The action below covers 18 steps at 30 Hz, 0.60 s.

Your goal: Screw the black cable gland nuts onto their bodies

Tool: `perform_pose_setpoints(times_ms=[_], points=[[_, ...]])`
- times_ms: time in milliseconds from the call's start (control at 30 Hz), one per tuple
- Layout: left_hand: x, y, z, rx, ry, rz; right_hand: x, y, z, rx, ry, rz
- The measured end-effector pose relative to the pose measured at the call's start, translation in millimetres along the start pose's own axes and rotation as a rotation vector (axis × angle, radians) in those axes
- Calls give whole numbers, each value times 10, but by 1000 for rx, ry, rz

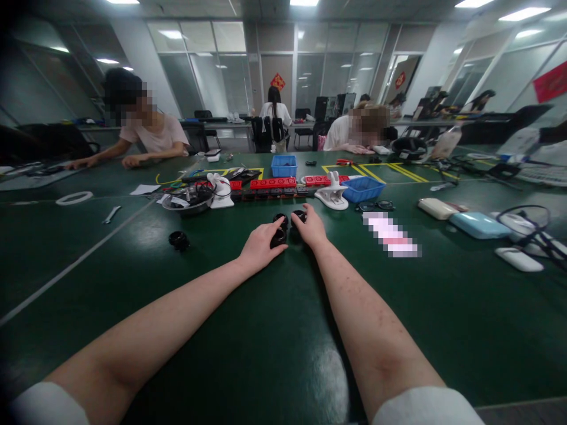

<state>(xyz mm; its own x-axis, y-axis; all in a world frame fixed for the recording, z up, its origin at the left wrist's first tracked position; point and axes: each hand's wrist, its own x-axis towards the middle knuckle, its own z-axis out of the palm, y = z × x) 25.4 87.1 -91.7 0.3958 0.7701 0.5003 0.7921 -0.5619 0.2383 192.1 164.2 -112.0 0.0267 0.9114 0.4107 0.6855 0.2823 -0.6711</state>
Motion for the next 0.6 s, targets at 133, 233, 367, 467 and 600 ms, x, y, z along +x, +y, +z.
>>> perform_pose_setpoints(times_ms=[133, 233, 367, 467, 600], points=[[16, -14, -7, 78, 61, -52, -5, -25, 25, 19, 8, -9], [26, -14, 12, 136, 94, -84, -14, -61, 26, 20, 1, -30], [74, -32, 65, 182, 87, -63, -22, -83, 11, 9, -38, -49], [141, -63, 114, 205, 75, -44, -22, -82, 3, 1, -65, -39], [246, -116, 187, 217, 55, -46, -25, -108, -1, -7, -92, -20]])
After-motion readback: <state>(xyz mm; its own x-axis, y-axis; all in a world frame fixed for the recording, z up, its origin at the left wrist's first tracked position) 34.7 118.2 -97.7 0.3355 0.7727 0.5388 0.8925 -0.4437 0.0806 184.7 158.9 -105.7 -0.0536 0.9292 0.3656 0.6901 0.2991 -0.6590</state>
